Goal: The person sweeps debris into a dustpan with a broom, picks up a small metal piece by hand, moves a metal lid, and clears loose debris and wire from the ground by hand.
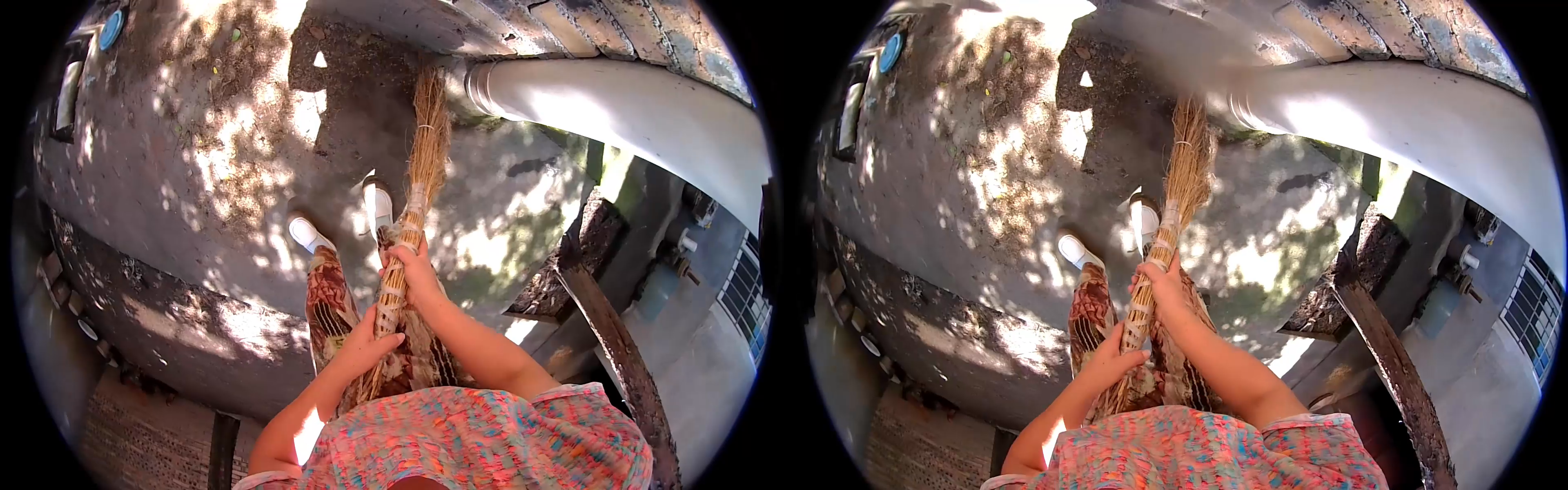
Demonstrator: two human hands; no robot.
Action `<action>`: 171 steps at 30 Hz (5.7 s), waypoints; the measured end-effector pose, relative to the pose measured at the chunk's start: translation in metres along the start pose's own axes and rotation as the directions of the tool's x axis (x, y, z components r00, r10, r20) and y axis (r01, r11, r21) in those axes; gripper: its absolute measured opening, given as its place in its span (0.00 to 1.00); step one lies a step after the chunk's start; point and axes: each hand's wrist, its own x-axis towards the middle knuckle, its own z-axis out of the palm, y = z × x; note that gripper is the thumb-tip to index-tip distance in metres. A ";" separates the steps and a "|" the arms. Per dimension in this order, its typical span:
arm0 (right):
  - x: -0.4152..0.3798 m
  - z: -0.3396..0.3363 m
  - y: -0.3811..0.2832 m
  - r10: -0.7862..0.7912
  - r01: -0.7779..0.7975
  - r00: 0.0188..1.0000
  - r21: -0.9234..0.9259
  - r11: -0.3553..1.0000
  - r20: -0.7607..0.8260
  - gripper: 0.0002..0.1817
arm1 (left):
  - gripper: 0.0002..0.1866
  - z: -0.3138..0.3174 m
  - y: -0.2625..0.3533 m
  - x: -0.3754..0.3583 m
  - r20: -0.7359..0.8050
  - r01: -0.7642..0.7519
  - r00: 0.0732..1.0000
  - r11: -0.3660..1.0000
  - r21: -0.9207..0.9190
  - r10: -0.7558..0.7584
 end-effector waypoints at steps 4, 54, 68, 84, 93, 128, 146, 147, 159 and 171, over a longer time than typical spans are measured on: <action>0.095 0.017 0.001 0.066 -0.068 0.997 -0.036 0.997 -0.047 0.38 | 0.44 -0.027 0.049 0.057 -0.089 0.091 0.991 0.990 -0.104 -0.100; 0.053 0.176 0.023 0.063 0.009 0.986 -0.429 0.903 0.153 0.55 | 0.41 -0.111 0.040 -0.006 -0.226 -0.365 0.926 0.871 -0.328 0.302; 0.171 0.349 0.083 0.044 0.040 0.989 -0.538 0.842 0.142 0.57 | 0.37 -0.292 0.077 0.039 -0.476 -0.375 0.871 0.785 -0.493 0.117; 0.165 0.271 0.159 0.118 -0.101 0.993 -0.455 0.885 0.007 0.59 | 0.40 -0.288 -0.017 0.029 -0.384 -0.246 0.921 0.867 -0.433 0.069; 0.037 0.248 0.124 0.246 -0.069 0.932 -0.538 0.840 0.265 0.57 | 0.40 -0.173 -0.015 -0.066 -0.406 -0.298 0.893 0.931 -0.211 0.194; 0.177 0.391 0.191 0.126 0.090 0.953 -0.653 0.752 0.277 0.61 | 0.37 -0.346 0.016 -0.005 -0.595 -0.424 0.800 0.768 -0.480 0.070; 0.207 0.270 0.005 0.062 -0.079 0.994 -0.217 0.973 -0.084 0.25 | 0.41 -0.342 0.138 0.095 0.090 -0.392 0.919 0.916 0.088 0.385; 0.236 0.315 0.000 0.091 -0.081 0.995 -0.240 0.967 0.030 0.26 | 0.40 -0.366 0.163 0.077 0.011 -0.371 0.929 0.928 -0.023 0.371; 0.066 0.376 -0.001 0.049 0.211 0.956 -0.794 0.570 0.289 0.58 | 0.43 -0.217 0.123 -0.034 -0.353 -0.494 0.866 0.706 -0.507 0.353; 0.206 0.381 -0.017 0.100 0.168 0.967 -0.880 0.444 0.236 0.58 | 0.42 -0.242 0.156 0.101 -0.463 -0.453 0.870 0.645 -0.616 0.169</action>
